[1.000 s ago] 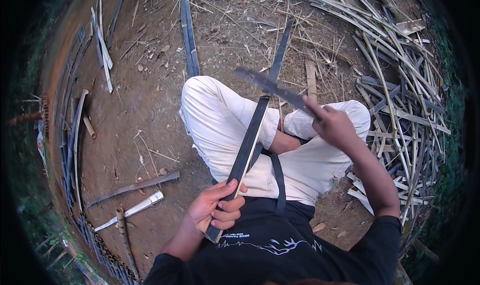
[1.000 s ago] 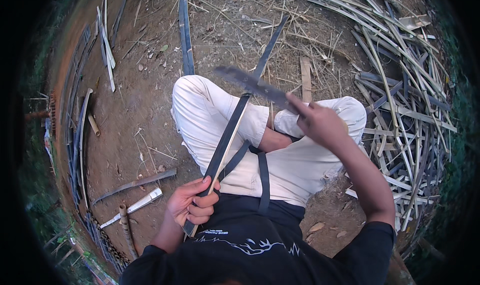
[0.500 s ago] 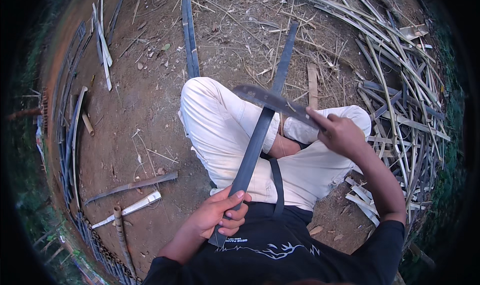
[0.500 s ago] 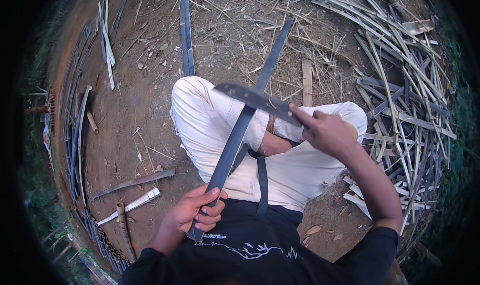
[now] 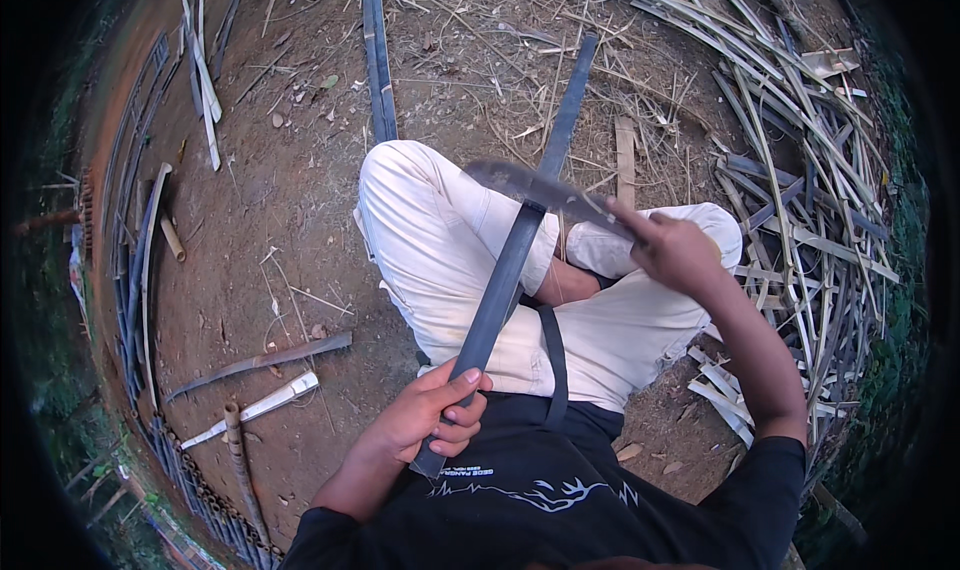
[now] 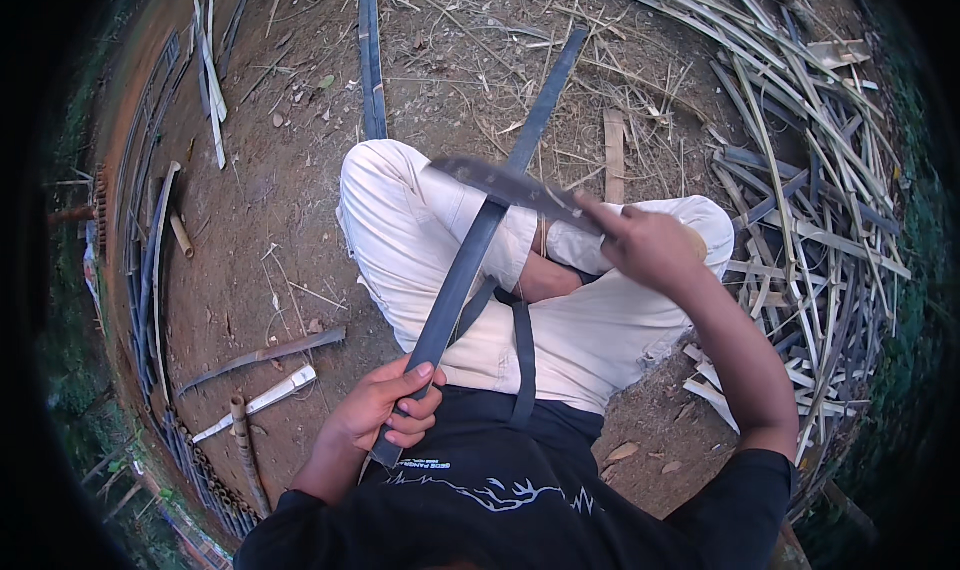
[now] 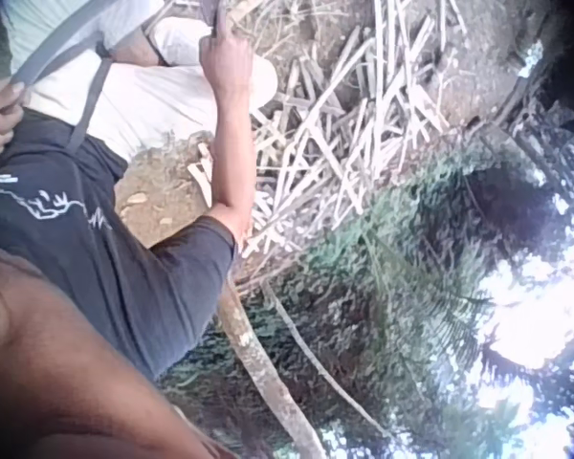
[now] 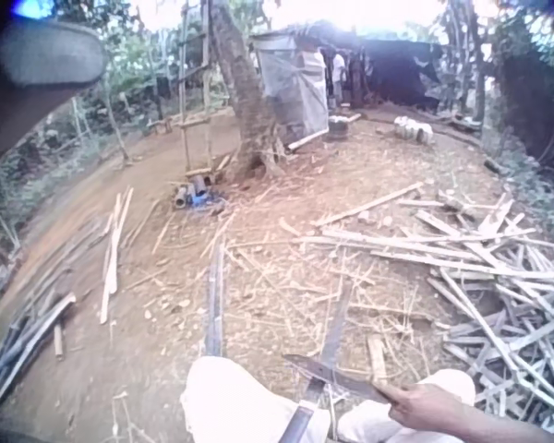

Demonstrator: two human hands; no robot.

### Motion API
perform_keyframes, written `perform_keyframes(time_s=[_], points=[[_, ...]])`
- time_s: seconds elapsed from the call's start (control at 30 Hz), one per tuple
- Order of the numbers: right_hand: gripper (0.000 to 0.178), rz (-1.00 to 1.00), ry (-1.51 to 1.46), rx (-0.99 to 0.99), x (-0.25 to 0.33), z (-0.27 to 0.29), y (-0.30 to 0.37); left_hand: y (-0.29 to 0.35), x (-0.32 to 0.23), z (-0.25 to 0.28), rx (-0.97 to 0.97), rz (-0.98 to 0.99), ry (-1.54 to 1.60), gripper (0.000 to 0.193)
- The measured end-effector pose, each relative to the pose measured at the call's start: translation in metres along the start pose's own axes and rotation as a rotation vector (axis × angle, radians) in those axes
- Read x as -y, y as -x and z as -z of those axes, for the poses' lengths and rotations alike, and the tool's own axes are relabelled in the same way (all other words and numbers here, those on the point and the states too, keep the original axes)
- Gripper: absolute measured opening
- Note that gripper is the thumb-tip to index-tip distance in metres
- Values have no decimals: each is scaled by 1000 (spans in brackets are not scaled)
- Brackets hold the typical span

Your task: The person shaves and strips outer layers from long bamboo pieces using two different blades while sitting on the ground. The person switches between blades to smooth the surface and remove thin strips, then discards a processed piece onto a pile of bamboo scraps.

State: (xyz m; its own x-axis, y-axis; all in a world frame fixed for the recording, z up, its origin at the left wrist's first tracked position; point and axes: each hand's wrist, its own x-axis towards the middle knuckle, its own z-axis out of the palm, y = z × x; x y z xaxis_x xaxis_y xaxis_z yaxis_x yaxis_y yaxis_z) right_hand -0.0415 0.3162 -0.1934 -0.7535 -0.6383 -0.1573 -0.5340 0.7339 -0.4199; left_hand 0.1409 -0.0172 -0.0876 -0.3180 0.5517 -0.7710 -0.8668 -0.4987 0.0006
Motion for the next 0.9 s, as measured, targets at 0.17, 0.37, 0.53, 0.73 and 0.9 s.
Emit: perform_keyframes(time_s=[0.17, 0.37, 0.53, 0.73, 0.9], points=[[67, -33, -38, 75, 22, 9, 2, 6, -3, 1, 83, 28, 145, 26], [70, -36, -62, -43, 15, -5, -9, 7, -10, 18, 296, 26, 364, 32], [69, -17, -134, -164, 9, -13, -34, 6, -9, 22, 422, 18, 567, 34], [65, -18, -16, -21, -3, -2, -50, 6, -7, 26, 471, 14, 630, 34], [61, -311, -34, -27, -102, 1, -101, 4, -8, 19, 431, 9, 595, 33]])
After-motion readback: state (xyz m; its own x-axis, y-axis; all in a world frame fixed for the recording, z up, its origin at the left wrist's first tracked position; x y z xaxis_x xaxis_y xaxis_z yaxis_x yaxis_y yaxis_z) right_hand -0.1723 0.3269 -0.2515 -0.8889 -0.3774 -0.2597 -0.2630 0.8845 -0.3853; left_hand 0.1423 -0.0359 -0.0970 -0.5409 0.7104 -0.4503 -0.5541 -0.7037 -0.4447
